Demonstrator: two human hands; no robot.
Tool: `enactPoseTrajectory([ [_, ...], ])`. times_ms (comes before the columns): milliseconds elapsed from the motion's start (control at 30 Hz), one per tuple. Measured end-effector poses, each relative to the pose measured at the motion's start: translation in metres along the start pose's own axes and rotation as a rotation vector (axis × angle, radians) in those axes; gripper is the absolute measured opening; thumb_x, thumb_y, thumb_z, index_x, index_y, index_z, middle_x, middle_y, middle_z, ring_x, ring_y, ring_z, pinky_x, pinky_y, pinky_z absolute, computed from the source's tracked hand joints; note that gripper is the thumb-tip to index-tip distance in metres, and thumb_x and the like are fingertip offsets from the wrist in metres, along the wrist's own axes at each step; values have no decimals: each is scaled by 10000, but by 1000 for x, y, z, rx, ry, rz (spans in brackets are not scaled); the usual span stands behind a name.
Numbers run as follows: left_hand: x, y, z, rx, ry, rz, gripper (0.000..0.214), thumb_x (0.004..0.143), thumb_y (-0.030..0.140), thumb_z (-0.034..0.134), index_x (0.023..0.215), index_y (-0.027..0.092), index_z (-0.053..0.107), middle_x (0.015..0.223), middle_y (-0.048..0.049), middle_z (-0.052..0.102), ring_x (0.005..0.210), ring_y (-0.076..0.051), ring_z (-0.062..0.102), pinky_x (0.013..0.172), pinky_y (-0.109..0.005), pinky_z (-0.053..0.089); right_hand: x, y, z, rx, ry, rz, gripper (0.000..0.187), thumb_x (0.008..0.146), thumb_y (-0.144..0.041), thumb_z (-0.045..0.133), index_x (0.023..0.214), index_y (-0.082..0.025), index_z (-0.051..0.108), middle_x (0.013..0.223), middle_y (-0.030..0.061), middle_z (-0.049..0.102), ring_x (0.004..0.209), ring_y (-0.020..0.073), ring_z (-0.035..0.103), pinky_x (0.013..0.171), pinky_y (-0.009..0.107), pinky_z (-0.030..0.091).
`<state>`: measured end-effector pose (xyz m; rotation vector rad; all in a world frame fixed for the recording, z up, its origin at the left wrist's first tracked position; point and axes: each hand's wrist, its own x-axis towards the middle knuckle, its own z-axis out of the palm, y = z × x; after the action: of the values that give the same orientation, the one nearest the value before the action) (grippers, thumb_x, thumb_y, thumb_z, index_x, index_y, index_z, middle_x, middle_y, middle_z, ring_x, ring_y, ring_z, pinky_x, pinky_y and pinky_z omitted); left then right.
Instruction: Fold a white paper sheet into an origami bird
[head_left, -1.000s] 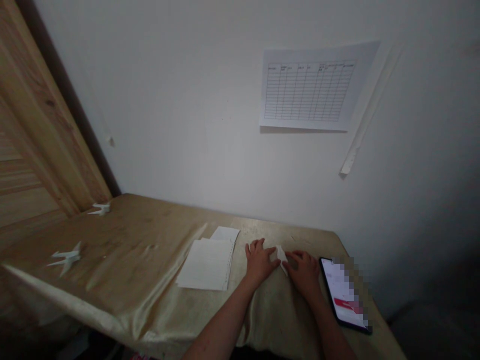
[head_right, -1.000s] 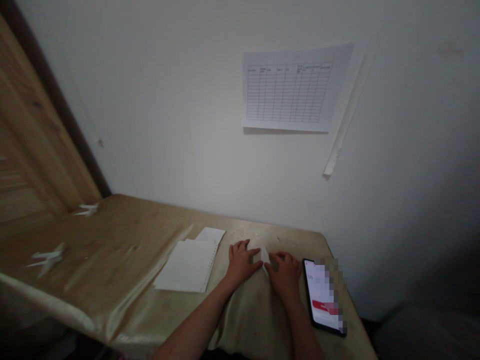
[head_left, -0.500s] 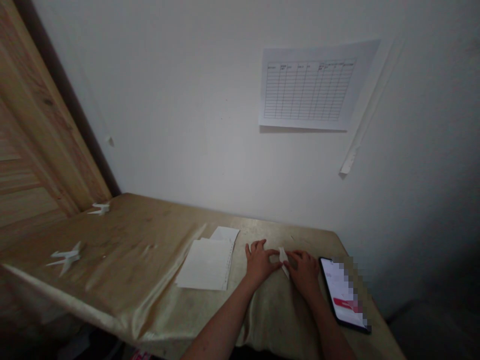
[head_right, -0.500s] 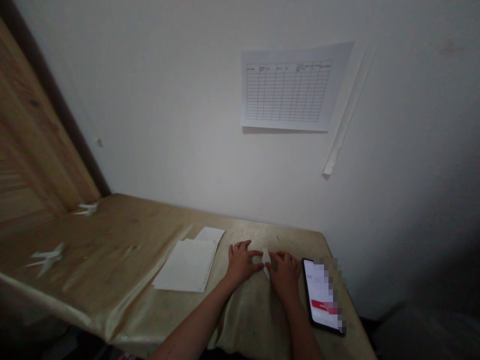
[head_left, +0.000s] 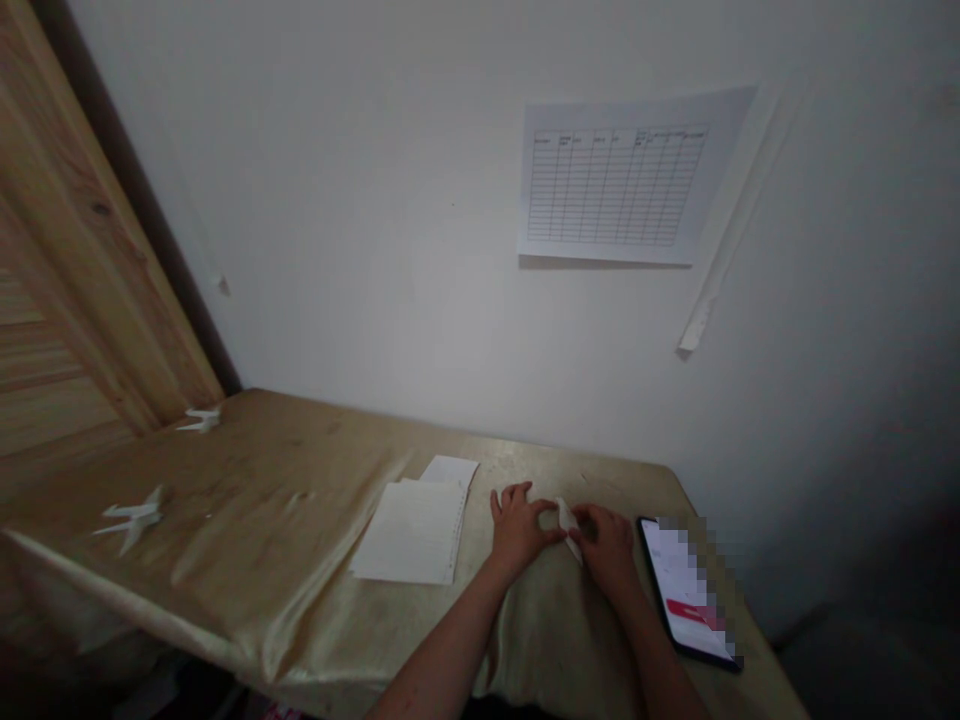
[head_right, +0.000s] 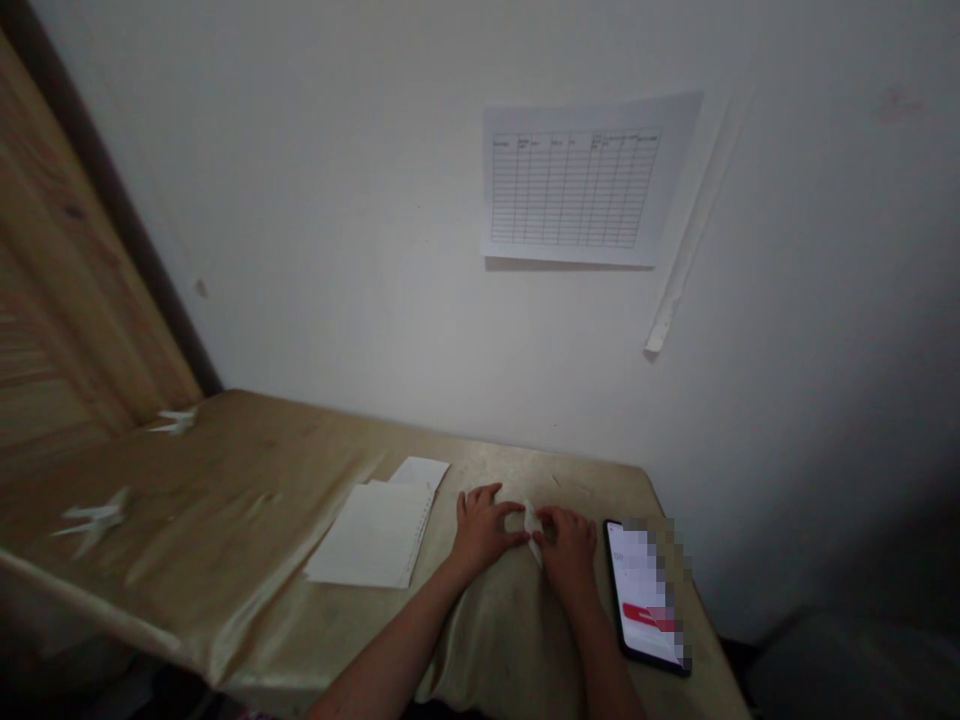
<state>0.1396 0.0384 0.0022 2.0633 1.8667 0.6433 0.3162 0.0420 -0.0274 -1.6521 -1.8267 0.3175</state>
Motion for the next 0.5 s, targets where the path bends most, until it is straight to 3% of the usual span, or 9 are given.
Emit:
enactPoseTrajectory([
  [500, 0, 1, -2, 2, -28, -7, 401, 770, 648, 663, 1133, 481, 705, 1508, -19, 450, 1426, -334, 310, 1182, -627, 57, 1, 3, 6, 78, 41, 8, 215, 731, -256, 590, 927, -233, 676, 1026, 51, 708, 1046, 251, 585, 947, 350, 396],
])
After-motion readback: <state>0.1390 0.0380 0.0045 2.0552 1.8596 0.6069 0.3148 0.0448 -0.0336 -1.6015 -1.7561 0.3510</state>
